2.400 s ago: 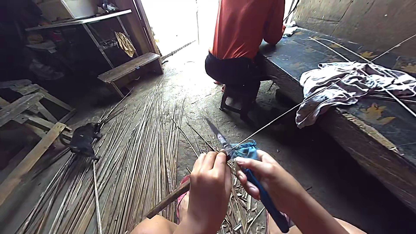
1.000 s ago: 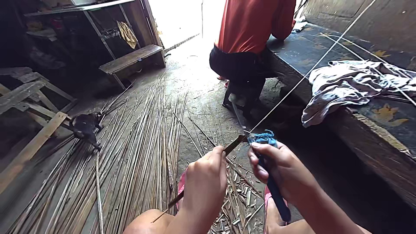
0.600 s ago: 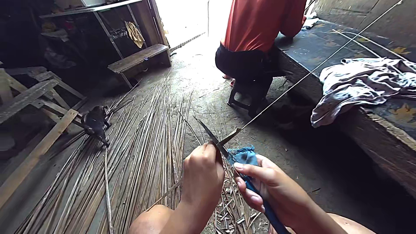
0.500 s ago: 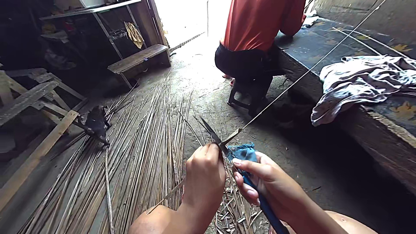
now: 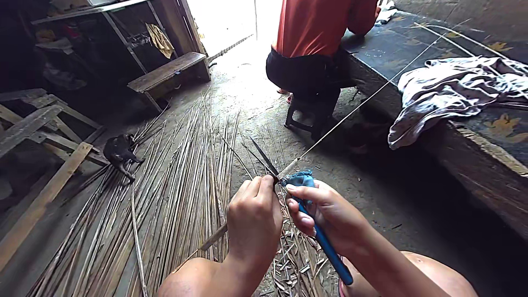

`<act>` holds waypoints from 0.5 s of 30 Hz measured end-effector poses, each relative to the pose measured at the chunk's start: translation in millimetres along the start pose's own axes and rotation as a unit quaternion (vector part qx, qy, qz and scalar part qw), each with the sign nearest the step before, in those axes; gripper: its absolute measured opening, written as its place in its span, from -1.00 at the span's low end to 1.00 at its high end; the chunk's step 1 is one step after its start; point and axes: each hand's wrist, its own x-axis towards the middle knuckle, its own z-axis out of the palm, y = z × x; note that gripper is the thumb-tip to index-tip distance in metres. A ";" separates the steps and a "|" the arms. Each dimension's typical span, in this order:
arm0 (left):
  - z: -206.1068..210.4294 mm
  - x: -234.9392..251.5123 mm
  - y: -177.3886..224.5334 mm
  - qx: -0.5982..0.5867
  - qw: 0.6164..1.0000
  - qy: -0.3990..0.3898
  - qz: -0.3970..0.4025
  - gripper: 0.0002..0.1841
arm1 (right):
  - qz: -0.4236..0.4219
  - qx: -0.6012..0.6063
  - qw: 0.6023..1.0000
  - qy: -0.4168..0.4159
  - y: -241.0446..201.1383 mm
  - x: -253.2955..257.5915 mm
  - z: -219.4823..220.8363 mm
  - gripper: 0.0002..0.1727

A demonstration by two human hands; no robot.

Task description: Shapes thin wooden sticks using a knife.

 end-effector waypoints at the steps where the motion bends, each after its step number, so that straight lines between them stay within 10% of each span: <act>1: 0.5 0.3 0.6 0.009 1.000 0.009 0.003 -0.81 | 0.005 0.008 1.000 -0.003 -0.1 0.0 -0.4 -0.78; 15: -6.0 7.0 5.9 -0.173 0.970 -0.108 -0.129 -0.79 | -0.168 -0.159 0.972 0.040 4.4 0.3 -11.3 -0.90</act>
